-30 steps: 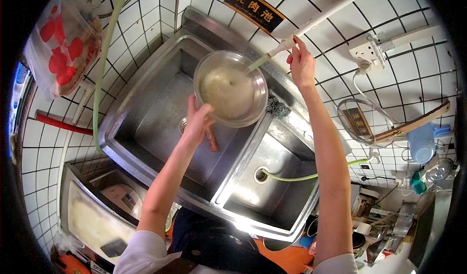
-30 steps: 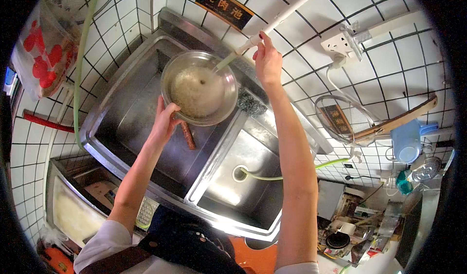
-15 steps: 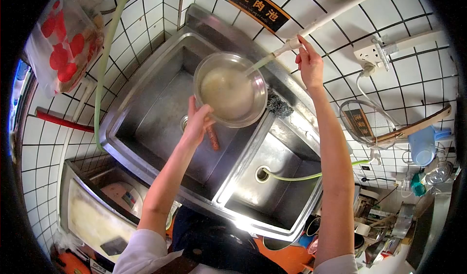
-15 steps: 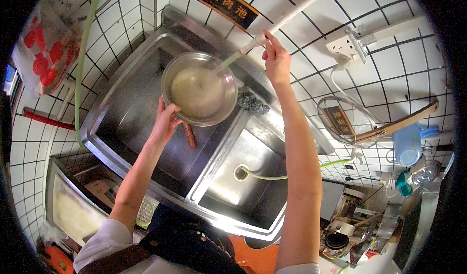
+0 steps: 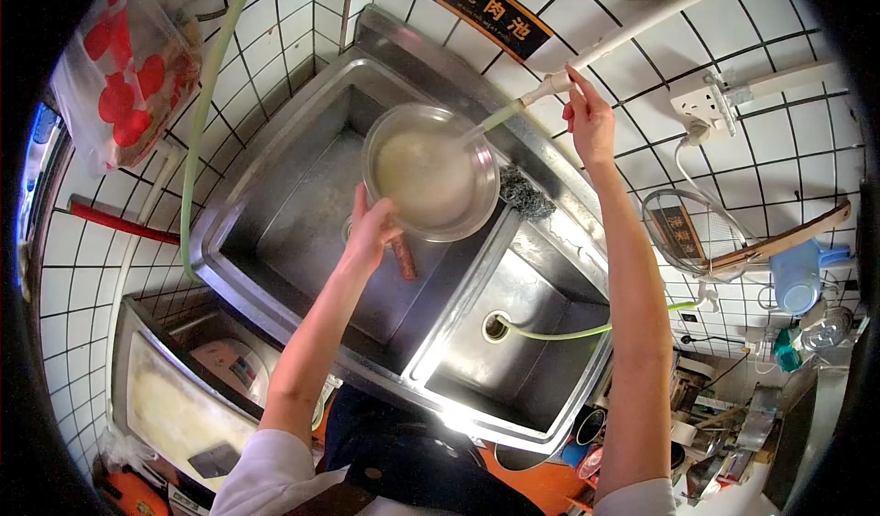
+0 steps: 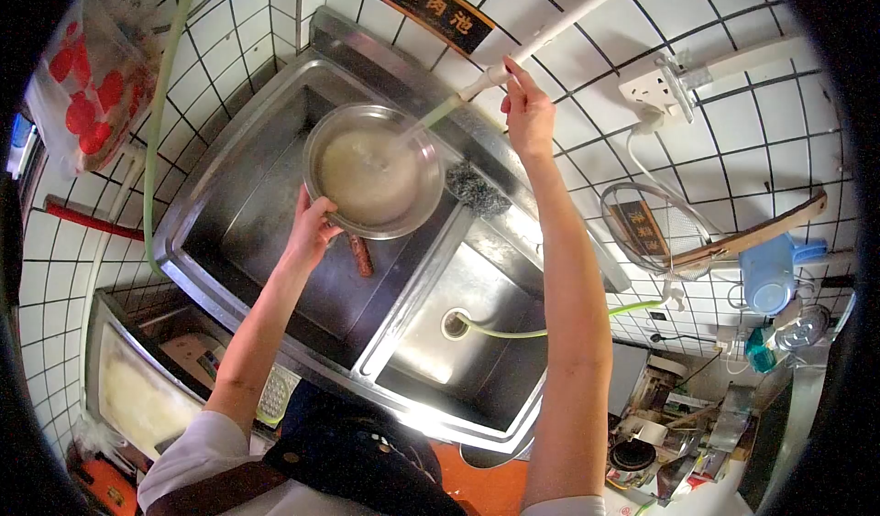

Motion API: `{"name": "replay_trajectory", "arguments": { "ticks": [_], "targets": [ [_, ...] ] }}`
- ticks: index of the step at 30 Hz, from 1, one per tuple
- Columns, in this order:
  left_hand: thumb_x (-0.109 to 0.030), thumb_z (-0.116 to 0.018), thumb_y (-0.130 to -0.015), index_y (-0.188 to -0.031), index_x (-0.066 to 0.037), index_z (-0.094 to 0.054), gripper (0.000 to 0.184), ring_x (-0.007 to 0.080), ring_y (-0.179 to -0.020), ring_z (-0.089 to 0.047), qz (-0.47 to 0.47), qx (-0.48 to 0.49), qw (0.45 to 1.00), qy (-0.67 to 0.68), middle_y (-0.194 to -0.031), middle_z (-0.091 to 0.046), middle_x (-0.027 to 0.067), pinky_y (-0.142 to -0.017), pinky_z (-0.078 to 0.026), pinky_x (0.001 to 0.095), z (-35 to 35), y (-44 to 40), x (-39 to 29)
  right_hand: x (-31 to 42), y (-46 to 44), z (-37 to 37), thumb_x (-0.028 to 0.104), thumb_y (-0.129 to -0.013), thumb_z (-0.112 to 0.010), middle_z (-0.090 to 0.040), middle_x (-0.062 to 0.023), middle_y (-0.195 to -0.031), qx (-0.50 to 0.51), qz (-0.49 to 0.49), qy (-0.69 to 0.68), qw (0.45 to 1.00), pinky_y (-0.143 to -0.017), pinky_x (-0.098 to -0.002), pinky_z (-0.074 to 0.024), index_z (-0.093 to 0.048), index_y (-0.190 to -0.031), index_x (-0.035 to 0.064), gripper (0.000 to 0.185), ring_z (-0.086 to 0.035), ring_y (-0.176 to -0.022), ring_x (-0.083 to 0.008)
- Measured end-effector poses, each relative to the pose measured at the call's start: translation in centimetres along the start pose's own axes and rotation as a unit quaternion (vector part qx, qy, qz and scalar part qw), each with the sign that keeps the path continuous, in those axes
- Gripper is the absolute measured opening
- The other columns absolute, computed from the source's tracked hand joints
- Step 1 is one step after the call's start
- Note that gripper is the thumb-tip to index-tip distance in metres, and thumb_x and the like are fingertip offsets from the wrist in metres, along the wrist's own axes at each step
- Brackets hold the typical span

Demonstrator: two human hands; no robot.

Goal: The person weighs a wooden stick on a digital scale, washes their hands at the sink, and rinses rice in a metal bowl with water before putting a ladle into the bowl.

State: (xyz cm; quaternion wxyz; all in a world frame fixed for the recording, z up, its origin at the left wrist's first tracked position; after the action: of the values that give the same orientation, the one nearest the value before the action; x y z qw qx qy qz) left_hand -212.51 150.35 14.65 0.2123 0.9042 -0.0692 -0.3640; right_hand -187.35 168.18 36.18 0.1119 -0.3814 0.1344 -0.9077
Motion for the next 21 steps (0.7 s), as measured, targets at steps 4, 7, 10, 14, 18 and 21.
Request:
{"name": "replay_trajectory", "arguments": {
  "ticks": [4,7,10,14,18,21],
  "targets": [
    [-0.008,-0.056,-0.078,-0.138,-0.013,-0.017,0.072,0.0177,-0.093,-0.057,-0.009,0.011,1.000,-0.007,-0.104,-0.055,0.0094,-0.066,-0.050,0.0315,0.0,0.1,-0.2,0.3,0.2,0.0,0.011,-0.093,-0.047,-0.048,0.0009,-0.056,0.003,0.005,-0.001,1.000,-0.048,-0.0238,-0.0400,-0.057,-0.124,0.0183,0.033,-0.044,-0.049,-0.0061],
    [-0.007,-0.054,-0.079,-0.137,-0.012,-0.018,0.068,0.0184,-0.087,-0.059,-0.010,0.013,1.000,0.008,-0.104,-0.055,0.0102,-0.065,-0.051,0.0293,-0.8,0.9,-0.9,0.6,0.2,0.1,0.011,-0.093,-0.046,-0.048,0.0009,-0.056,0.009,-0.003,0.020,1.000,-0.047,-0.0241,-0.0405,-0.056,-0.125,0.0177,0.034,-0.044,-0.048,-0.0060],
    [-0.007,-0.053,-0.080,-0.135,-0.011,-0.019,0.065,0.0199,-0.087,-0.060,-0.006,0.005,1.000,-0.008,-0.104,-0.055,0.0115,-0.070,-0.053,0.0328,-0.6,1.1,-1.0,1.2,0.4,0.1,0.012,-0.094,-0.045,-0.049,0.0015,-0.057,0.015,-0.016,0.024,0.999,-0.047,-0.0226,-0.0388,-0.054,-0.127,0.0177,0.035,-0.042,-0.048,-0.0052],
    [-0.007,-0.053,-0.079,-0.138,-0.013,-0.017,0.069,0.0241,-0.094,-0.059,0.013,0.008,1.000,0.016,-0.111,-0.053,0.0116,-0.078,-0.052,0.0416,0.2,0.7,-0.1,1.3,0.4,-0.1,0.012,-0.093,-0.044,-0.049,0.0010,-0.057,0.007,-0.018,0.029,0.999,-0.047,-0.0221,-0.0386,-0.054,-0.127,0.0184,0.036,-0.043,-0.048,-0.0051],
    [-0.002,-0.050,-0.073,-0.131,-0.017,-0.031,0.063,0.0268,-0.103,-0.053,0.047,-0.027,0.998,0.040,-0.119,-0.047,0.0081,-0.086,-0.049,0.0501,0.9,0.0,0.9,1.4,0.3,0.0,0.013,-0.093,-0.046,-0.052,-0.0002,-0.058,0.002,-0.028,0.041,0.999,-0.049,-0.0252,-0.0411,-0.056,-0.125,0.0182,0.034,-0.047,-0.050,-0.0070],
    [-0.002,-0.051,-0.073,-0.131,-0.016,-0.032,0.062,0.0265,-0.103,-0.053,0.046,-0.030,0.998,0.035,-0.118,-0.047,0.0086,-0.085,-0.049,0.0494,1.0,0.2,0.8,1.8,0.3,0.3,0.016,-0.091,-0.048,-0.058,-0.0060,-0.061,-0.022,0.015,0.147,0.989,-0.053,-0.0342,-0.0458,-0.058,-0.121,0.0185,0.032,-0.055,-0.053,-0.0167]
  ]
}}
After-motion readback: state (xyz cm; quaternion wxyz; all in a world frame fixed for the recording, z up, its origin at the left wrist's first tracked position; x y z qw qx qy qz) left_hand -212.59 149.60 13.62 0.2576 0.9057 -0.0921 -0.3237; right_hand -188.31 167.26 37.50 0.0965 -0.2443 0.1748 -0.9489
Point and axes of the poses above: each hand's wrist, its own y-axis away from the middle knuckle, its own z-axis out of the back of the hand, x = y × z, the point moved 4 cm from there along -y, towards the middle knuckle
